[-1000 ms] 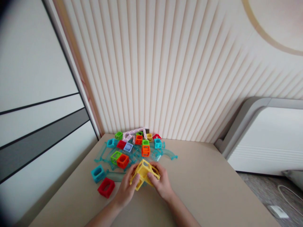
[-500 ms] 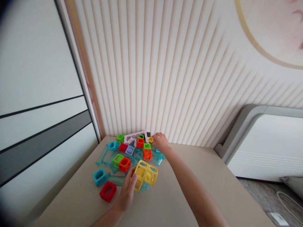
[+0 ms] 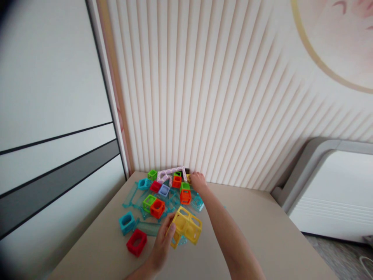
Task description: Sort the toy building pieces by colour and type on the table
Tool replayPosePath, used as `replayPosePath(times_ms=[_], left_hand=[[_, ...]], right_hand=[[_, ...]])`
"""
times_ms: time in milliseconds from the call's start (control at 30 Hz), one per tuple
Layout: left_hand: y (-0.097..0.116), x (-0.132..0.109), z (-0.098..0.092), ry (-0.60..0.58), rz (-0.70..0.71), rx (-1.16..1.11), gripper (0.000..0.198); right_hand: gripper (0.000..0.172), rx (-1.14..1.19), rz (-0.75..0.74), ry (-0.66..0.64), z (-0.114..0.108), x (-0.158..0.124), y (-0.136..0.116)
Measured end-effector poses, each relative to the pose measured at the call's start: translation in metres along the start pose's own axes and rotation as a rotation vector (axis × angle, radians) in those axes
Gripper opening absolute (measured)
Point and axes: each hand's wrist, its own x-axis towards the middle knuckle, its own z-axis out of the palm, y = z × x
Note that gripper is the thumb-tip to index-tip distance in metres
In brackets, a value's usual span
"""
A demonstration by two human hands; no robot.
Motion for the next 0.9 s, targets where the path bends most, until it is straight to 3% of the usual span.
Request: replayPosePath(times_ms=[567,733,900], left_hand=[[0.001,0.0,0.0,0.017,-0.034,-0.045,0.053],[0.003,0.001,0.001,0.029,-0.053,-0.082,0.052],[0.001,0.0,0.001,0.048,-0.05,-0.125,0.052]], right_hand=[[0.021,0.184,0.088,0.077,0.005,-0.015,0.008],[0.021,0.378,0.156,0.204,0.01,-0.013,0.012],[0.031,0.682,0.218,0.429,0.008,-0.017,0.014]])
